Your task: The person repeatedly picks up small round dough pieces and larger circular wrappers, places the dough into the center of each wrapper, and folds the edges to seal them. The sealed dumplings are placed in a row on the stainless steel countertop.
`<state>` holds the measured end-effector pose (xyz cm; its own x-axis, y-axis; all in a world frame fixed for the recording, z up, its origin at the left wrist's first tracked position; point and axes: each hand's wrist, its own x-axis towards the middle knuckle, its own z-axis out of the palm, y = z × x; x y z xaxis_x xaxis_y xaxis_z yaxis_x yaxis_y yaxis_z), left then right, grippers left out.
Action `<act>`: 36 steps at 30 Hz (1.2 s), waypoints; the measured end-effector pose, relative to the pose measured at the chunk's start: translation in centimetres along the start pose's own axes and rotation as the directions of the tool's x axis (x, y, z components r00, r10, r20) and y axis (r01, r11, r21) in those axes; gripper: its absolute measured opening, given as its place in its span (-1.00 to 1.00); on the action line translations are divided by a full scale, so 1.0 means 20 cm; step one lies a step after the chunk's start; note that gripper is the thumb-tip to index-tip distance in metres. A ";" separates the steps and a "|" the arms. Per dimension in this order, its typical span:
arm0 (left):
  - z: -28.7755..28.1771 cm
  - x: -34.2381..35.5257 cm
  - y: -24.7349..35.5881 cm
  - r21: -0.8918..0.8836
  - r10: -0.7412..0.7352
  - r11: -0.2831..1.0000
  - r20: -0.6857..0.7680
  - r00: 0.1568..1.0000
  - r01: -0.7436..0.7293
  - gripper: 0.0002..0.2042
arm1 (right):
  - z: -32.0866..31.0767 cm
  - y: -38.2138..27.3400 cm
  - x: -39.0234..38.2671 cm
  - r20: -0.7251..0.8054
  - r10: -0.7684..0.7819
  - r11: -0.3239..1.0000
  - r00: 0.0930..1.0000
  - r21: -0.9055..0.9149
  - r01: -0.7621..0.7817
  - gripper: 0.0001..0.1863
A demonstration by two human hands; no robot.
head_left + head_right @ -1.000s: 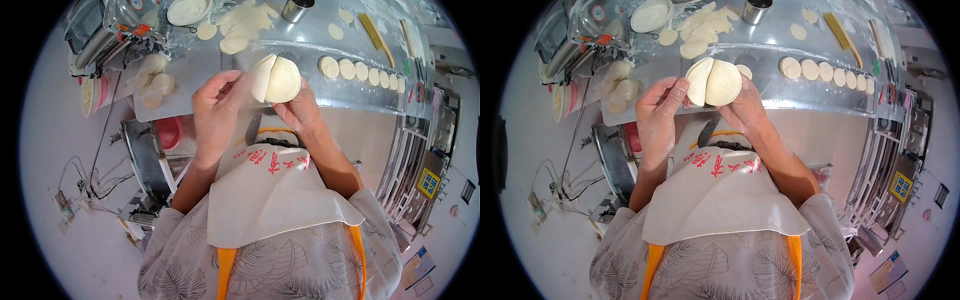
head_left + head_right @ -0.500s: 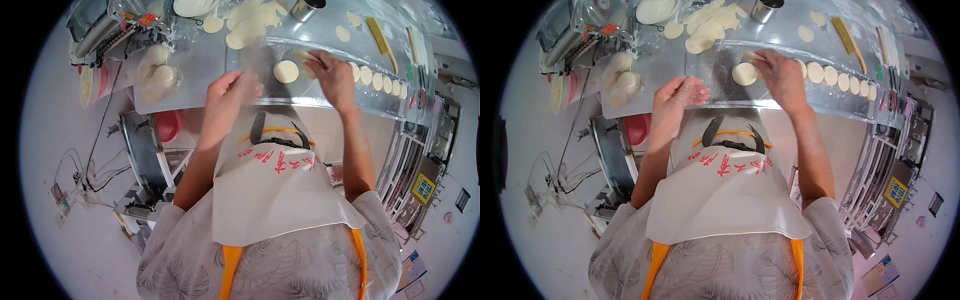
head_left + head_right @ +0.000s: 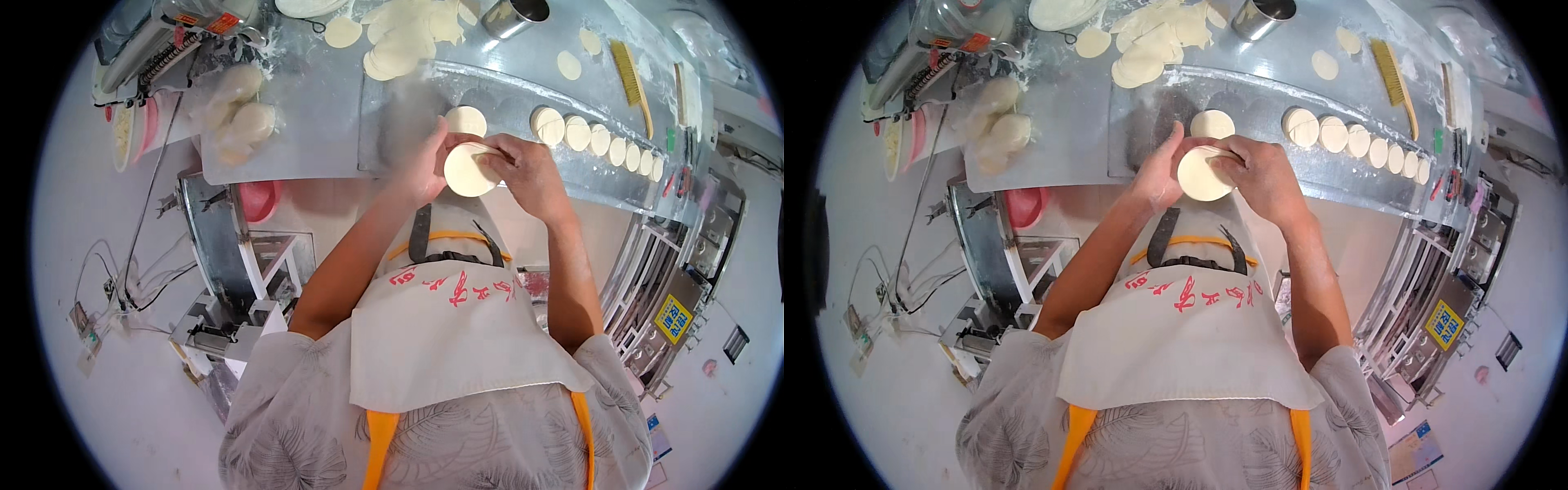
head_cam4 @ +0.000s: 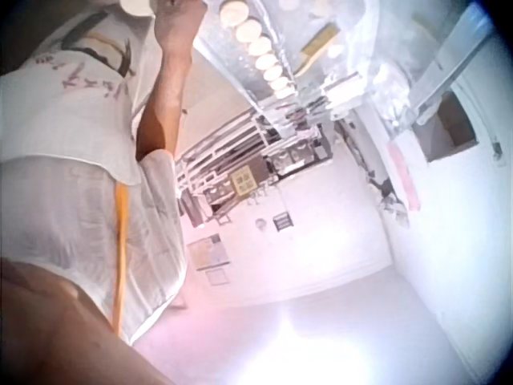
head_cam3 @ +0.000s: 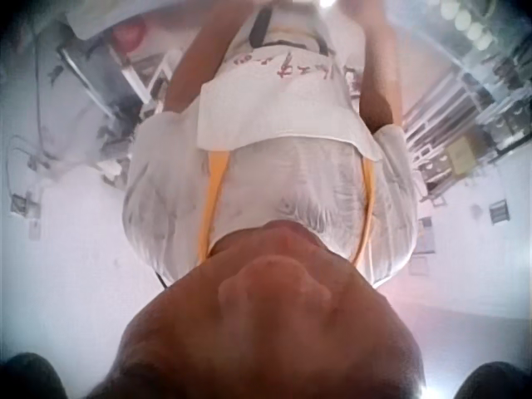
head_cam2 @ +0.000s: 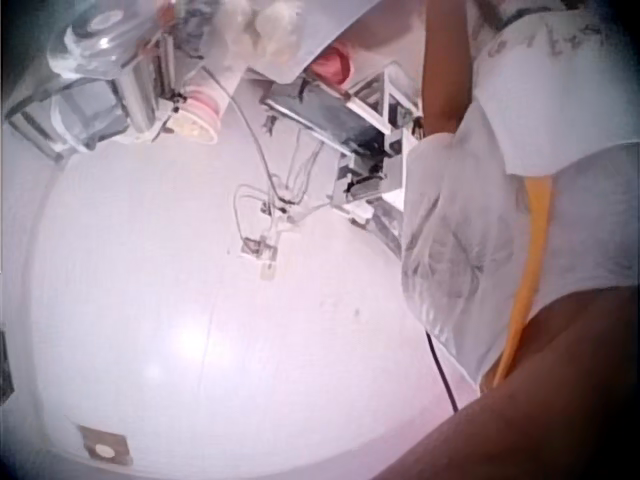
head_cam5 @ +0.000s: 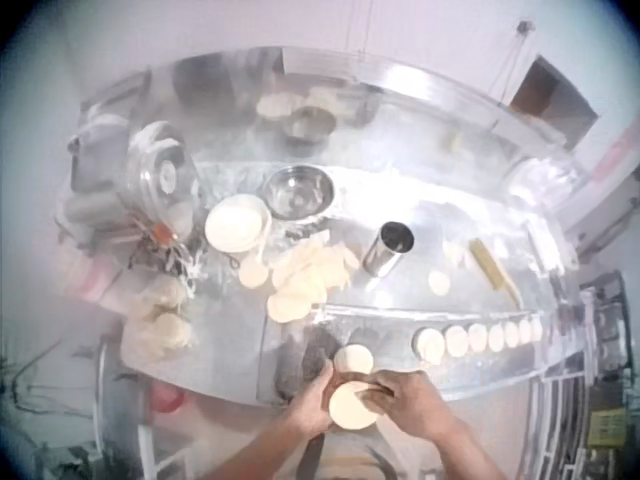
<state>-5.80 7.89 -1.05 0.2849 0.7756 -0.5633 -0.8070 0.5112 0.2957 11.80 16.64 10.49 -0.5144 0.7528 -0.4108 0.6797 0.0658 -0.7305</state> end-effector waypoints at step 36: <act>-0.07 0.38 -0.14 0.697 0.353 0.698 -0.536 0.767 0.166 -0.72 | 0.35 0.73 0.53 -0.339 -0.139 0.985 0.930 -0.141 0.095 -0.81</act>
<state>-2.08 11.87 -7.32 -0.3432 0.5772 -0.7410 -0.1551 0.7433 0.6508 12.50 20.96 -8.38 -0.3957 0.9134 -0.0959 0.6946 0.2293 -0.6819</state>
